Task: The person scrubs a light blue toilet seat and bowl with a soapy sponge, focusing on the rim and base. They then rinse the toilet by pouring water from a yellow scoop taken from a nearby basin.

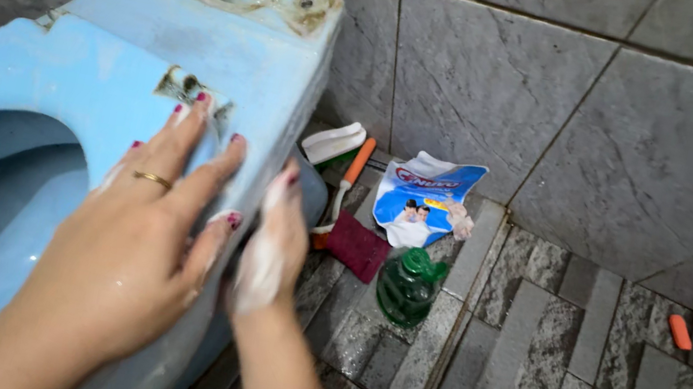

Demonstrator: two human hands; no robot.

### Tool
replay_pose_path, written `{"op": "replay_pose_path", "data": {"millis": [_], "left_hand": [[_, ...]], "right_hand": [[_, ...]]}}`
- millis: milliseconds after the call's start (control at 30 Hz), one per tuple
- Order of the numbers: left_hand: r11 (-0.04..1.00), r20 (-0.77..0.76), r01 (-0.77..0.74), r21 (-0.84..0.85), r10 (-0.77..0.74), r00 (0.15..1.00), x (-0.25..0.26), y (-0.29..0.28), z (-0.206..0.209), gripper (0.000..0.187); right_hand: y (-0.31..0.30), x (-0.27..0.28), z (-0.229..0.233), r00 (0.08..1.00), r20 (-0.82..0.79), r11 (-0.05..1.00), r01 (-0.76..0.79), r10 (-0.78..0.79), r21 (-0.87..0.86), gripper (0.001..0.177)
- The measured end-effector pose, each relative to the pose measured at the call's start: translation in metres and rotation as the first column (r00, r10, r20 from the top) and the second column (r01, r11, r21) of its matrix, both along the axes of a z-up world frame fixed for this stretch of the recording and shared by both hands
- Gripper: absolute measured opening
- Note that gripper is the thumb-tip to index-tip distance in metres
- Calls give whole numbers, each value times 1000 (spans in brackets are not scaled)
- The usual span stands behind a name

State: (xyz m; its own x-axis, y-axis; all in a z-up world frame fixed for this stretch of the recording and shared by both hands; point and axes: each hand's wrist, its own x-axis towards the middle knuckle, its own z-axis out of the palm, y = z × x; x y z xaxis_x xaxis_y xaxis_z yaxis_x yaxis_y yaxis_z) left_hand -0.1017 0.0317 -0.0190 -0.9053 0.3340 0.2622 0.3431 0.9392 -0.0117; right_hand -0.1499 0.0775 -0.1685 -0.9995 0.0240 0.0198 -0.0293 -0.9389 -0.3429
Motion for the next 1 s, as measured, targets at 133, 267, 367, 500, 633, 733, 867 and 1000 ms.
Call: {"op": "replay_pose_path", "data": {"millis": [133,267,367,500,633,733,867,1000], "left_hand": [[1000,-17,-3,20,4,1000,1,4,5,57],[1000,-32,7,19,-7,999,3,5,6,56],[1000,-41,17,7,-17,999,0,3,4,57],[1000,-15,22,17,-22,1000,4,0,2,59],[999,-36,22,-43,-23,999,3,0,1,60],[999,-41,15,-35,-17,999,3,2,3,58],[999,-65,15,-41,-18,998,3,4,2,58],[998,-56,-1,-58,-2,998,3,0,-2,59]], "right_hand": [[13,-77,29,985,46,926,-137,164,-352,60],[16,-56,28,952,242,968,-138,189,-211,60],[9,-11,7,987,160,998,19,-8,-62,56],[-2,65,-16,950,-38,914,309,-311,263,57],[-23,103,-33,958,-172,855,284,-231,434,64],[-51,62,-60,975,-108,981,-193,194,13,74],[-74,7,-93,848,-138,847,-525,512,-84,66],[-73,-31,-88,942,-220,961,-271,252,-61,67]]}}
